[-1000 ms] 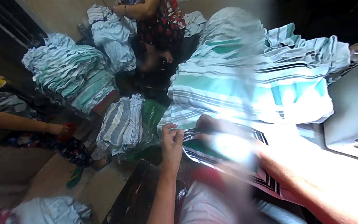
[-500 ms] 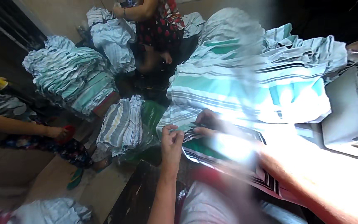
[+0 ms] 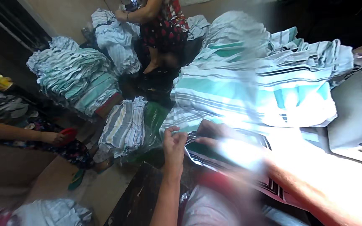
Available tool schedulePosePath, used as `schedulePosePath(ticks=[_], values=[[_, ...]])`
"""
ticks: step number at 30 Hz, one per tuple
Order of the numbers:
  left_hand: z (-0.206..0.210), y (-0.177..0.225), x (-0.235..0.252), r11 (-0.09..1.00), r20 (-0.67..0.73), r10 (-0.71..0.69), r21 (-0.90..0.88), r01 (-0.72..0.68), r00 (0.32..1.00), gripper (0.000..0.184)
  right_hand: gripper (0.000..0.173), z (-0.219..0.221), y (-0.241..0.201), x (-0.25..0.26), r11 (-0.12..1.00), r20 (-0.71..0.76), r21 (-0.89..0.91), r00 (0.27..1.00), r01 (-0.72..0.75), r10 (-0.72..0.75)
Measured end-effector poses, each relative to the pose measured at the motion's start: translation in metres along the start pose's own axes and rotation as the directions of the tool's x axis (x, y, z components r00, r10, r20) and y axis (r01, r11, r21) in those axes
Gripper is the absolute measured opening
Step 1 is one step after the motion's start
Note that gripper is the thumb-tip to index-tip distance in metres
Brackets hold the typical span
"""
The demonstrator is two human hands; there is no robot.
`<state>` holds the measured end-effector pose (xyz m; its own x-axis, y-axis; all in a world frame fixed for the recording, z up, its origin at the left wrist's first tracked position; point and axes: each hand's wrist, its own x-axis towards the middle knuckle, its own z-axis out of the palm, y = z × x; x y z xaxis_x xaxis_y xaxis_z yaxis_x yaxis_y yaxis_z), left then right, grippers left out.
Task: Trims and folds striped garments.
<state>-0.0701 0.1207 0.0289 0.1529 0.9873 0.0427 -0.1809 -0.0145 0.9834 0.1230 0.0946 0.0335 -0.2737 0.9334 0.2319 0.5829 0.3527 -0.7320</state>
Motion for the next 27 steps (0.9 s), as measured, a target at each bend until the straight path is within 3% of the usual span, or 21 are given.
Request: schedulePosePath(ticks=[5, 10, 15, 17, 20, 23, 25, 27], values=[[-0.001, -0.001, -0.001, 1.000, -0.004, 0.000, 0.026, 0.000, 1.000, 0.027, 0.041, 0.007, 0.003, -0.006, 0.982, -0.107, -0.148, 0.985, 0.116, -0.132], [-0.001, 0.000, 0.000, 1.000, -0.017, 0.000, 0.019, 0.001, 1.000, 0.026, 0.046, -0.003, -0.005, -0.001, 0.999, 0.012, -0.010, 0.999, -0.036, 0.037], [-0.002, -0.004, 0.000, 0.998, 0.016, 0.041, 0.040, -0.041, 0.999, 0.029, 0.044, 0.000, -0.006, 0.001, 1.000, -0.023, -0.006, 1.000, 0.018, -0.018], [-0.002, -0.005, -0.002, 0.996, 0.048, 0.083, 0.039, -0.085, 0.995, 0.031, 0.033, -0.016, -0.048, -0.008, 0.991, -0.016, 0.088, 0.994, -0.105, 0.107], [-0.007, -0.016, -0.005, 0.950, 0.080, 0.264, 0.150, -0.274, 0.961, 0.040, 0.025, -0.035, -0.095, -0.021, 0.908, -0.106, 0.286, 0.932, -0.305, 0.346], [-0.024, -0.031, -0.013, 0.886, -0.084, 0.416, 0.260, -0.383, 0.905, 0.016, 0.029, -0.020, -0.019, -0.011, 0.905, -0.199, 0.366, 0.932, -0.218, 0.304], [-0.040, -0.042, -0.017, 0.910, -0.227, 0.399, 0.213, -0.355, 0.888, 0.006, 0.018, -0.015, 0.005, -0.006, 0.899, -0.206, 0.390, 0.933, -0.199, 0.296], [-0.053, -0.053, -0.022, 0.952, -0.358, 0.303, 0.156, -0.263, 0.883, 0.012, 0.016, -0.015, 0.006, -0.005, 0.876, -0.191, 0.446, 0.937, -0.184, 0.294]])
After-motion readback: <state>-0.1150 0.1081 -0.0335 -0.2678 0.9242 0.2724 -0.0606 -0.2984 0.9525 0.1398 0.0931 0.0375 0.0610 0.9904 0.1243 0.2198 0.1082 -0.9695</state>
